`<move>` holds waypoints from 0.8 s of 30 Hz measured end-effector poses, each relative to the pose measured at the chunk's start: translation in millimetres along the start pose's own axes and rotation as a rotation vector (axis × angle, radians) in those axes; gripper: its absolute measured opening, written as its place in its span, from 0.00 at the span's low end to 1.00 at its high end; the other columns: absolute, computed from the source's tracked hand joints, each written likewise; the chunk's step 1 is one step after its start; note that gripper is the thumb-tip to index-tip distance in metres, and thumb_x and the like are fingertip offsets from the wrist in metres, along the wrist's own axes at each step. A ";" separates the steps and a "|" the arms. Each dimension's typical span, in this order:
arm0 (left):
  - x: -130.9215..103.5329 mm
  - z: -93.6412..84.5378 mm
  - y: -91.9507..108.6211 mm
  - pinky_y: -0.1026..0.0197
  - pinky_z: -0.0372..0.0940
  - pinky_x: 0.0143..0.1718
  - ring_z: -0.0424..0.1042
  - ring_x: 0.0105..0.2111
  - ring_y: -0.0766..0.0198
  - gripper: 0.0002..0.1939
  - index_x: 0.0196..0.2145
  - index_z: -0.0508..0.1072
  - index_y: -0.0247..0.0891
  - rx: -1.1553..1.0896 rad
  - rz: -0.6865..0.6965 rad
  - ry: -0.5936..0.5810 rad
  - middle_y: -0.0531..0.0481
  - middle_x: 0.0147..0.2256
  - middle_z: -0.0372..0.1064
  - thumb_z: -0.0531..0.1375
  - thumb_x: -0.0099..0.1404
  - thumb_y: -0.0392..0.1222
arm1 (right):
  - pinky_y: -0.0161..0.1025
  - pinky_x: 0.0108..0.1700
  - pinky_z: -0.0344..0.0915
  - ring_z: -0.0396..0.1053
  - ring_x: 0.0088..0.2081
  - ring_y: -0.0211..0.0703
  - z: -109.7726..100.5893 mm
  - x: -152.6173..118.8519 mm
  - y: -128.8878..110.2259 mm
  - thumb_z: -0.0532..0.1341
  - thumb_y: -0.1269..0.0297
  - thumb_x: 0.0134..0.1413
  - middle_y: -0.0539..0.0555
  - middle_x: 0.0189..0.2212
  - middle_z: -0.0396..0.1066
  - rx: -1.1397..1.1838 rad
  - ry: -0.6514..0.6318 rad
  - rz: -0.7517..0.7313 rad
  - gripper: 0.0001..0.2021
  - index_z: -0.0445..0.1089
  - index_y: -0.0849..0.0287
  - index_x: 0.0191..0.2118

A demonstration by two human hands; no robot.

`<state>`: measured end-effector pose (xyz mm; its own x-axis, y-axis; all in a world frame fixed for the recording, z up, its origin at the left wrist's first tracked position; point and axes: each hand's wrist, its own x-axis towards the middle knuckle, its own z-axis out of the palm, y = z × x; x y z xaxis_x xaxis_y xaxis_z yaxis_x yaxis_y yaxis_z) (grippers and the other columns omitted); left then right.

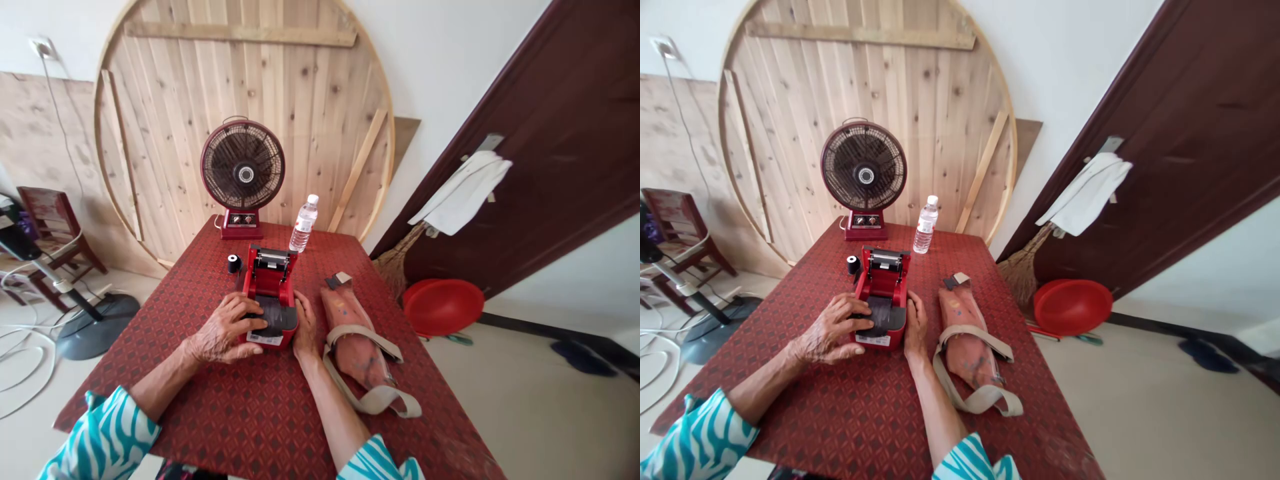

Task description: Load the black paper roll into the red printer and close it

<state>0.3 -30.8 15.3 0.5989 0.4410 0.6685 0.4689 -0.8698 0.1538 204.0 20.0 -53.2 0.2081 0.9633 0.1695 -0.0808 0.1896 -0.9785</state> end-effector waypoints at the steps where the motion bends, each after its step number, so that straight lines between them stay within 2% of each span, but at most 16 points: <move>1: -0.6 0.5 0.6 0.46 0.57 0.53 0.65 0.50 0.53 0.20 0.48 0.69 0.39 0.001 -0.005 0.000 0.41 0.45 0.68 0.57 0.64 0.54 | 0.46 0.52 0.62 0.68 0.51 0.48 -0.8 3.8 -5.5 0.54 0.51 0.55 0.57 0.49 0.72 -0.012 0.013 -0.019 0.20 0.69 0.58 0.48; 5: -3.6 1.6 2.1 0.46 0.55 0.55 0.65 0.50 0.53 0.20 0.49 0.68 0.39 0.007 -0.014 -0.014 0.41 0.45 0.68 0.57 0.64 0.54 | 0.50 0.56 0.61 0.67 0.53 0.47 3.1 33.5 -43.6 0.51 0.51 0.59 0.58 0.53 0.69 -0.056 0.026 -0.206 0.21 0.66 0.57 0.52; 8: -6.0 2.1 1.5 0.45 0.54 0.56 0.65 0.51 0.53 0.21 0.49 0.68 0.38 0.015 -0.007 -0.010 0.40 0.46 0.68 0.57 0.64 0.54 | 0.50 0.59 0.58 0.64 0.56 0.46 14.0 60.2 -76.1 0.52 0.53 0.59 0.56 0.54 0.68 -0.133 -0.082 -0.371 0.19 0.66 0.55 0.52; 10: -6.8 2.5 0.8 0.45 0.55 0.56 0.65 0.51 0.53 0.21 0.49 0.69 0.38 0.024 -0.007 -0.007 0.40 0.46 0.68 0.56 0.64 0.54 | 0.51 0.59 0.58 0.65 0.55 0.47 21.2 71.8 -92.0 0.52 0.54 0.59 0.55 0.53 0.69 -0.181 -0.150 -0.388 0.18 0.68 0.54 0.51; 12: -7.0 3.0 0.6 0.45 0.55 0.56 0.65 0.51 0.53 0.21 0.49 0.69 0.38 0.029 -0.012 -0.009 0.40 0.46 0.69 0.56 0.64 0.54 | 0.51 0.57 0.60 0.67 0.54 0.49 25.2 74.3 -101.3 0.52 0.55 0.59 0.55 0.49 0.72 -0.214 -0.165 -0.379 0.18 0.69 0.55 0.49; 16: -6.2 3.3 1.9 0.44 0.54 0.56 0.62 0.54 0.50 0.22 0.49 0.70 0.39 0.048 -0.019 0.007 0.39 0.49 0.67 0.57 0.63 0.55 | 0.49 0.55 0.62 0.69 0.50 0.46 19.0 52.0 -101.6 0.50 0.55 0.61 0.56 0.45 0.74 -0.260 -0.135 -0.421 0.18 0.68 0.56 0.49; 21: -6.3 2.7 3.4 0.39 0.50 0.58 0.48 0.63 0.43 0.20 0.46 0.74 0.42 0.068 -0.038 0.070 0.39 0.61 0.54 0.59 0.61 0.55 | 0.46 0.53 0.64 0.70 0.50 0.44 -2.4 5.4 -81.8 0.48 0.58 0.64 0.56 0.47 0.73 -0.337 -0.163 -0.478 0.17 0.66 0.55 0.52; 24: -7.5 2.8 2.6 0.37 0.48 0.59 0.43 0.64 0.41 0.20 0.46 0.74 0.42 0.051 -0.063 0.061 0.40 0.64 0.48 0.59 0.61 0.56 | 0.46 0.51 0.67 0.71 0.47 0.43 -10.9 -11.7 -67.7 0.47 0.61 0.65 0.56 0.45 0.73 -0.388 -0.162 -0.537 0.16 0.66 0.55 0.52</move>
<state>-1.2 -35.7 8.7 0.5275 0.4789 0.7017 0.5378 -0.8276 0.1606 217.7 -6.2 9.7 -0.0295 0.7767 0.6291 0.3543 0.5967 -0.7201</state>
